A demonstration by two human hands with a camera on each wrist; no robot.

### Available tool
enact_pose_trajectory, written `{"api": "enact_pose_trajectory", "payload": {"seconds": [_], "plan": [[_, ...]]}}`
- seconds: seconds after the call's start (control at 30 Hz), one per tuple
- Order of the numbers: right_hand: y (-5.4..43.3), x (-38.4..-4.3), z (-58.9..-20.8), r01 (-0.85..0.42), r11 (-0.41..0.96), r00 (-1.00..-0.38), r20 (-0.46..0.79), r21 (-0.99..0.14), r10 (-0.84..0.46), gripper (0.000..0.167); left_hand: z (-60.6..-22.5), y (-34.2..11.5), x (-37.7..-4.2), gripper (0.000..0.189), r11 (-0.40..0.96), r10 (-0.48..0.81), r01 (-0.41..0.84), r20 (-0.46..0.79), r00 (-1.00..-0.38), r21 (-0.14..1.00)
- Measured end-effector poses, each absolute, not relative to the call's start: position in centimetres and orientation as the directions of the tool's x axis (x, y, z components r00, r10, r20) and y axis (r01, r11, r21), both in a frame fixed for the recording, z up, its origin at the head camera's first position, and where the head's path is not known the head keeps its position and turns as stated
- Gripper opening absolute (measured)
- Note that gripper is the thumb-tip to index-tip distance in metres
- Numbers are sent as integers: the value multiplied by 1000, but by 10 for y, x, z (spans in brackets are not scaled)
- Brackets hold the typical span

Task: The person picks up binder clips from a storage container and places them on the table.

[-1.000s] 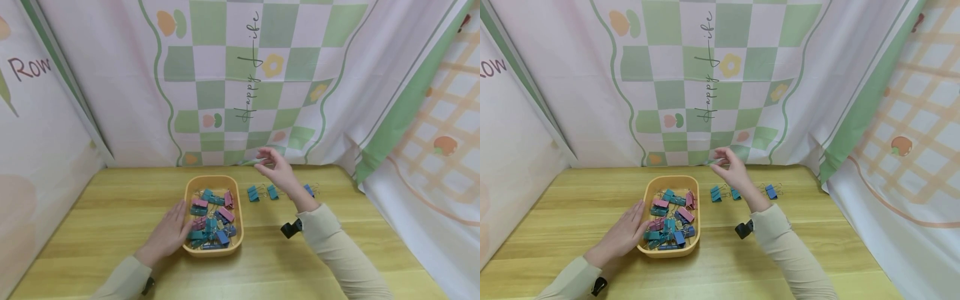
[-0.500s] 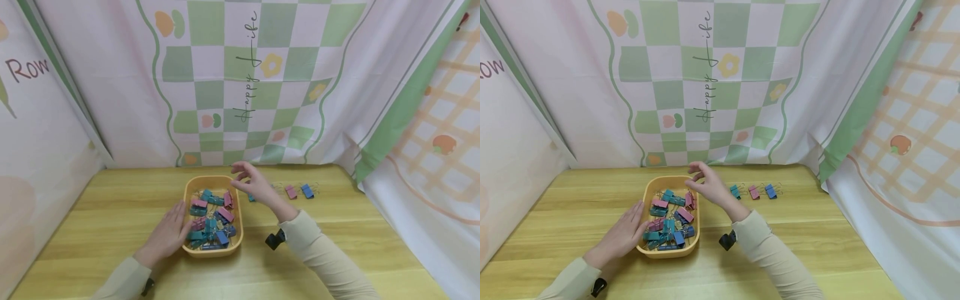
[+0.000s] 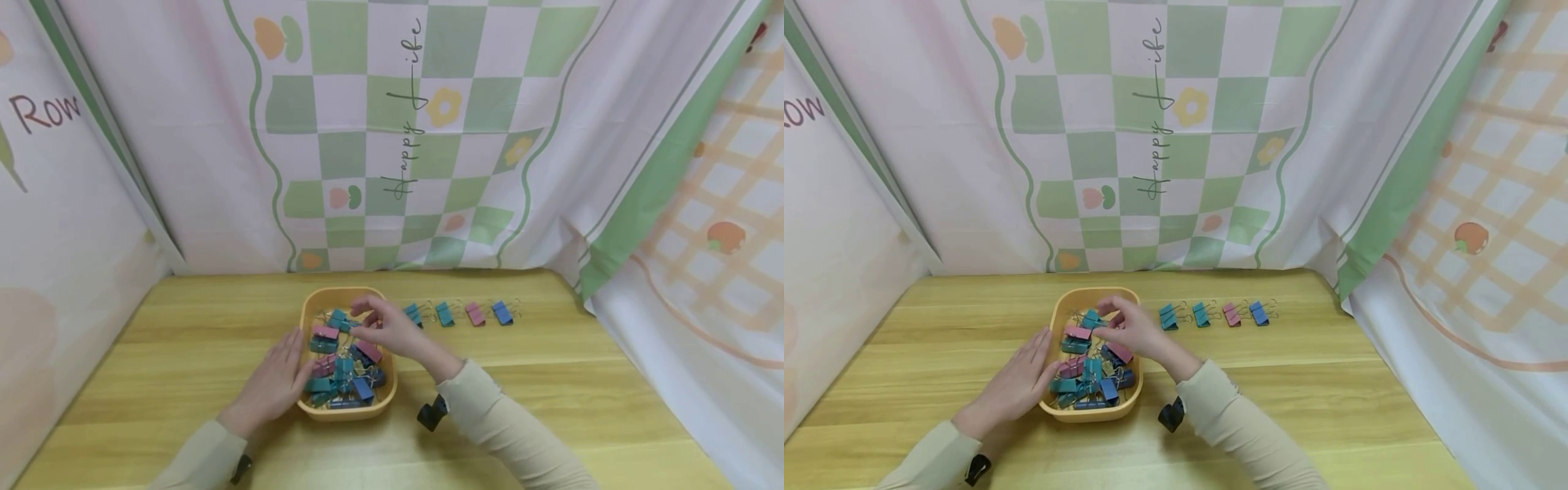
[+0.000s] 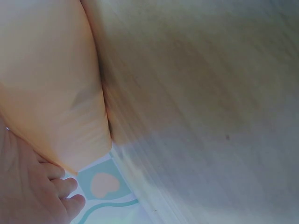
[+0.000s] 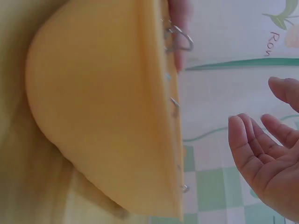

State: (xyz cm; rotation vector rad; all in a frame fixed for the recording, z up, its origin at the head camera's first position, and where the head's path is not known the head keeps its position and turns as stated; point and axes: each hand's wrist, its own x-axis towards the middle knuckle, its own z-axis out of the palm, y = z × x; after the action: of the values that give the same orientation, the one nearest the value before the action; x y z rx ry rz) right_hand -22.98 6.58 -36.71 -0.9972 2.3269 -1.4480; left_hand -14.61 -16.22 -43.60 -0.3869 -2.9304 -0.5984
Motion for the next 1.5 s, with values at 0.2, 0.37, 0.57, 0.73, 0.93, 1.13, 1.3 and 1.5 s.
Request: {"api": "enact_pose_trajectory", "payload": {"seconds": [0.2,0.37,0.57,0.73,0.93,1.13,1.3,1.5], "plan": [[58,-223,-379,-461,311,-698,124,-831,-705,34,-435,-162,-146,63,886,229,279,175,-958,370],[49,-218,-389,-467,336,-662,72,-818,-746,30,-435,-162,-146,62,886,235,288,183,-955,364],[41,-211,-396,-473,363,-639,29,-803,-769,28,-436,-163,-145,62,886,240,292,182,-953,360],[36,-210,-400,-501,390,-643,32,-772,-765,25,-436,-163,-145,62,887,241,294,185,-953,358],[31,-211,-408,-523,446,-663,17,-726,-749,20,-436,-163,-146,62,886,241,291,177,-954,362],[27,-212,-410,-532,473,-668,5,-703,-744,19,-435,-163,-147,62,886,241,292,180,-954,360],[26,-213,-410,-532,500,-675,-14,-683,-737,14,-435,-163,-147,62,886,243,292,176,-954,360],[25,-213,-411,-530,518,-686,-20,-671,-728,2,-436,-163,-147,63,887,249,299,181,-952,353]]}}
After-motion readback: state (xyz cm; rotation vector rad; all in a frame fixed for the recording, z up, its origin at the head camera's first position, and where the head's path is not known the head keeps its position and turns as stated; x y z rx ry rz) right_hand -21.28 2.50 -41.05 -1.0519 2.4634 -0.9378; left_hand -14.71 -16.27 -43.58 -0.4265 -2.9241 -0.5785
